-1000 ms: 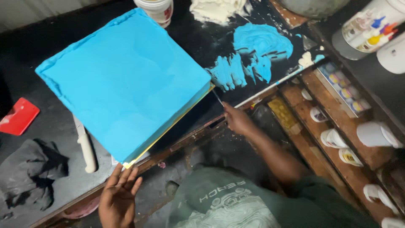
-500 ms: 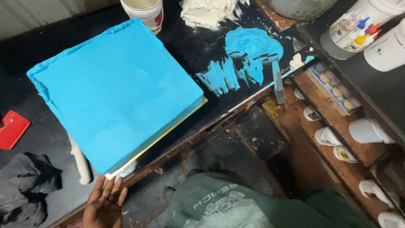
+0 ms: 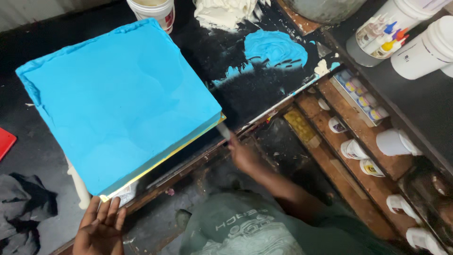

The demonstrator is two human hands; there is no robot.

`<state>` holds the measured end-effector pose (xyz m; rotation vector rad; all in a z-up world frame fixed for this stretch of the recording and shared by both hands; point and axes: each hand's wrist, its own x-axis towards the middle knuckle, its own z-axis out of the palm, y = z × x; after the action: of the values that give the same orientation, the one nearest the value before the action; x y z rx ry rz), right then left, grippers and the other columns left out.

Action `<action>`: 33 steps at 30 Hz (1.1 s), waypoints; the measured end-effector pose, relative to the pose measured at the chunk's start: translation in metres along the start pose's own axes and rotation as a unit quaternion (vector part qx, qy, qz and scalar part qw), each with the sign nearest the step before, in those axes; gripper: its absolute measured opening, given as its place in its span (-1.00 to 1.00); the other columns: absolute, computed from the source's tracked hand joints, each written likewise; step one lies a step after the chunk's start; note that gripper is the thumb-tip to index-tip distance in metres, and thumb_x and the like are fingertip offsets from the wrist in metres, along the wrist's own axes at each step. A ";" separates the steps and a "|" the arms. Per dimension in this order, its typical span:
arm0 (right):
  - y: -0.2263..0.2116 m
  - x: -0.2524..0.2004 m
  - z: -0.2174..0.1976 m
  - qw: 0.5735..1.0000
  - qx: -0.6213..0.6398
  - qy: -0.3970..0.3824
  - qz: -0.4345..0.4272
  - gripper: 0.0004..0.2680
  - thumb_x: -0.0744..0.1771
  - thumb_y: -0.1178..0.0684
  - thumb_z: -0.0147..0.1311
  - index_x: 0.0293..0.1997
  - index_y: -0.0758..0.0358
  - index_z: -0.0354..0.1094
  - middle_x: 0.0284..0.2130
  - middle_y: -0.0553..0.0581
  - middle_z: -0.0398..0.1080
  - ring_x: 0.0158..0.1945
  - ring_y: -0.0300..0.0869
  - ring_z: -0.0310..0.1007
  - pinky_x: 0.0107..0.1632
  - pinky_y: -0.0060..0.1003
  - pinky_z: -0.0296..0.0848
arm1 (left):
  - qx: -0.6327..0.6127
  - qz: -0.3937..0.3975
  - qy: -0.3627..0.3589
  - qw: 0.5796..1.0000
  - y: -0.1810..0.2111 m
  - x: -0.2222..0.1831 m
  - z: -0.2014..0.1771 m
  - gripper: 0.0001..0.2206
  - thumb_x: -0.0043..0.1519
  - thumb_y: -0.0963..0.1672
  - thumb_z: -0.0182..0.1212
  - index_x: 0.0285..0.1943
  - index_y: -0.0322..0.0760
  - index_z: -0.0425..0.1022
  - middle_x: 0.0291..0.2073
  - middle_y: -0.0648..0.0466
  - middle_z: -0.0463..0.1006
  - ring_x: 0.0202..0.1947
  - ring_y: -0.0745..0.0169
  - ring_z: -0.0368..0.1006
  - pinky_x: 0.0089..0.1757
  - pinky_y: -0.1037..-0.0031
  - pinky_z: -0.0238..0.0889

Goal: The person applies blue icing to the top and sides of a square cake using a metal spatula and a long knife to smooth the frosting.

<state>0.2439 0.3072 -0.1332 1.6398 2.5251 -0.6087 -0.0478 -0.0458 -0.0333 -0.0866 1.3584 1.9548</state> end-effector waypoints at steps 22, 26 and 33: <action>0.138 0.123 -0.069 0.982 0.108 0.148 0.042 -0.69 0.40 -0.02 -0.08 0.31 0.09 0.21 -0.10 0.41 0.46 0.00 0.33 0.45 0.02 0.17 0.38 | -0.040 0.068 -0.027 0.997 0.012 -0.026 0.044 -0.30 0.20 -0.11 -0.16 0.64 -0.30 -0.04 0.49 -0.24 0.16 0.35 -0.13 0.21 0.23 0.05 0.09; 0.101 0.144 -0.052 0.976 0.145 0.150 -0.065 -0.75 0.43 -0.03 -0.10 0.23 0.18 0.22 -0.18 0.42 0.48 -0.05 0.34 0.47 -0.04 0.15 0.41 | -0.020 0.052 0.005 0.998 0.016 -0.025 0.049 -0.29 0.18 -0.11 -0.15 0.63 -0.30 -0.03 0.48 -0.23 0.18 0.35 -0.12 0.24 0.23 0.05 0.11; -0.009 0.054 -0.014 0.990 0.031 -0.015 -0.139 -0.64 0.38 0.08 -0.09 0.39 0.19 0.12 -0.28 0.32 0.49 -0.19 0.19 0.53 -0.13 0.11 0.46 | -0.025 0.069 -0.016 0.997 0.016 -0.011 0.030 -0.28 0.23 -0.11 -0.15 0.67 -0.32 -0.12 0.52 -0.20 0.16 0.42 -0.14 0.19 0.27 0.03 0.07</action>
<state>0.2149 0.3554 -0.1326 1.2926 2.7617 -0.7331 -0.0388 -0.0290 -0.0030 0.0160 1.3253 2.0953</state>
